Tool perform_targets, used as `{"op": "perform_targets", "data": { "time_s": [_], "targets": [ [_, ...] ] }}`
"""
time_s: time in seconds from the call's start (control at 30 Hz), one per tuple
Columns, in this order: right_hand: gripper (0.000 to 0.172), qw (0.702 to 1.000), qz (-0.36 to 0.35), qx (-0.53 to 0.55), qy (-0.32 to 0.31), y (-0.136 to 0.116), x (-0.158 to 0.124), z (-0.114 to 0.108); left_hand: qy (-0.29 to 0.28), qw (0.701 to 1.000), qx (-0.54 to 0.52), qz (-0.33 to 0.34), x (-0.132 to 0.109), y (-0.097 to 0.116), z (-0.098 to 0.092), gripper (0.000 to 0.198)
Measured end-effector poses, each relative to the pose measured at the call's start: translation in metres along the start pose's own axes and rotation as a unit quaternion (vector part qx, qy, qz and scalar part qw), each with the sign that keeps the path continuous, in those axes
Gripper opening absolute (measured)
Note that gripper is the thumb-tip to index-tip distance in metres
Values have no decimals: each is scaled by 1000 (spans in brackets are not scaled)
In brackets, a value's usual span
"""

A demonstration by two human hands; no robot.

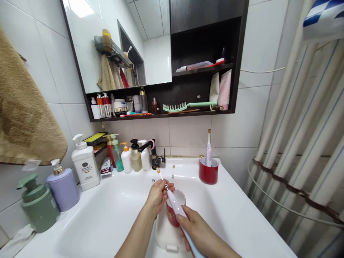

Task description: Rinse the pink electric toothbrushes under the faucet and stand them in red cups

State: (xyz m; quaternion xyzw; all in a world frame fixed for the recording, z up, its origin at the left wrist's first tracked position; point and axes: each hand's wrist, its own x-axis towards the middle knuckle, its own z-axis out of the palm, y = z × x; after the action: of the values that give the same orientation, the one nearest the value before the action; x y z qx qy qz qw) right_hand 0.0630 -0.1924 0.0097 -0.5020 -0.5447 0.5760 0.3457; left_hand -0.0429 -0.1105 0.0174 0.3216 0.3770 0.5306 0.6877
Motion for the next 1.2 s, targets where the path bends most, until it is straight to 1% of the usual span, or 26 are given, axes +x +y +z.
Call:
{"op": "perform_targets", "data": {
  "time_s": [0.07, 0.17, 0.3, 0.43, 0.53, 0.63, 0.73, 1.0, 1.2],
  "targets": [
    [26, 999, 17, 31, -16, -1, -1, 1, -5, 1000, -1, -5, 0, 0, 0, 9],
    [25, 1000, 15, 18, -2, -4, -2, 1, -12, 1000, 6, -7, -1, 1, 0, 8],
    [24, 1000, 3, -5, 13, -1, 0, 0, -13, 1000, 20, -18, -2, 1, 1, 8],
    [24, 999, -10, -23, 33, 2, 2, -2, -35, 999, 30, -27, -4, -1, 2, 9],
    [23, 999, -17, -30, 31, -2, 1, -2, -33, 999, 28, -23, -4, -1, 3, 9],
    [19, 997, -35, -50, 47, -7, -2, -2, -25, 999, 16, -16, -3, -2, 3, 8],
    [15, 995, -52, -57, 59, -10, -3, -2, -35, 999, 11, -12, -1, -4, 2, 8],
    [15, 996, -53, -44, 51, -7, -2, -2, -68, 998, 5, -1, 1, -7, -1, 6],
    [19, 999, -29, -22, 30, -8, -2, -3, -76, 997, 4, -2, 1, -7, 0, 8]
  ]
}}
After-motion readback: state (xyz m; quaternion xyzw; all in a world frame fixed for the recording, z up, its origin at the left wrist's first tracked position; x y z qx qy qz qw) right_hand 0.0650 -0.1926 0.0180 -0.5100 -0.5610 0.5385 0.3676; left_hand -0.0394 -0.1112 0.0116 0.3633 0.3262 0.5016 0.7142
